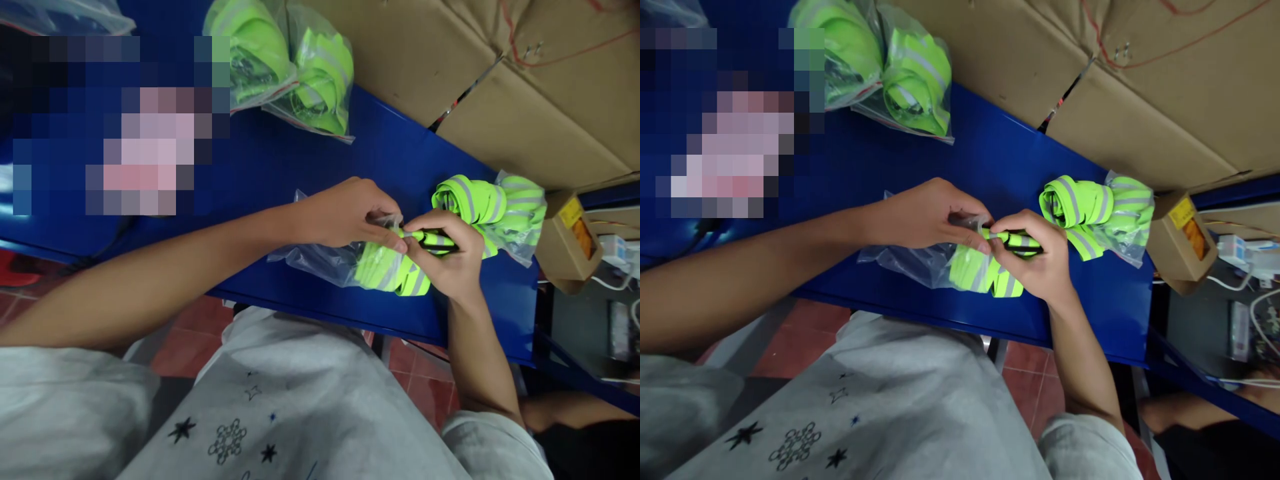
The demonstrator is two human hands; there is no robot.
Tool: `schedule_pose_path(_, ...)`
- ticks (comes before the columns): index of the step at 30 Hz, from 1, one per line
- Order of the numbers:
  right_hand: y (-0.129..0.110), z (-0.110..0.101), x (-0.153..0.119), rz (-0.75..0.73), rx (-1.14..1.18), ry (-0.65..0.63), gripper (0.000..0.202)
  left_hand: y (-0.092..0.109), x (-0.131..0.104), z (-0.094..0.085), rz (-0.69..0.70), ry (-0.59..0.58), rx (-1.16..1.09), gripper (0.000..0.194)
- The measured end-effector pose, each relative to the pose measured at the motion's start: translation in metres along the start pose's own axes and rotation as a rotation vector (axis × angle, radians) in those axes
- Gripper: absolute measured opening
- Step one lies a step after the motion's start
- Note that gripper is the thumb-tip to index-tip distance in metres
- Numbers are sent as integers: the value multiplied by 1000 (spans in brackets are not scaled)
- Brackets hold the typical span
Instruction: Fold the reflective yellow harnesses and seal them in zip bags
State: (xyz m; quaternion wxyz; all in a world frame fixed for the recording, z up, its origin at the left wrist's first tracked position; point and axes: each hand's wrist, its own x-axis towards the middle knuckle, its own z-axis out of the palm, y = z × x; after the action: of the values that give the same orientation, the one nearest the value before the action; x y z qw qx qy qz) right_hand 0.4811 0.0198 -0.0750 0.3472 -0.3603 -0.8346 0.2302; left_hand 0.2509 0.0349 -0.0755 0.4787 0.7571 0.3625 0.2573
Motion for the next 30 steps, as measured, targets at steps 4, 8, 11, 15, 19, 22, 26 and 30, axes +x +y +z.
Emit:
schedule_pose_path(4, 3, 7, -1, 3, 38, 4, 7, -3, 1, 6, -15, 45, 2, 39)
schedule_pose_path(8, 1, 7, 0, 19, 55, 36, 17, -3, 0, 9, -20, 42, -56, 42)
schedule_pose_path(11, 0, 4, 1, 84, 84, 51, 24, 0, -2, 7, -33, 12, -63, 51)
schedule_pose_path(15, 3, 2, -3, 167, 166, 65, 25, 5, -3, 0, -38, 34, -57, 59)
schedule_pose_path(19, 7, 6, -10, 219, 259, -8, 34, 7, -3, -4, -40, 144, -67, 52)
schedule_pose_path(22, 8, 8, -10, 215, 248, -90, 43, 4, -2, -6, -72, 169, -78, 49)
schedule_pose_path(26, 11, 9, -6, 201, 219, -46, 45, -4, -1, -15, -122, 41, -63, 52)
schedule_pose_path(30, 13, 10, -4, 209, 197, 32, 43, -12, -2, -20, -194, -163, -71, 58)
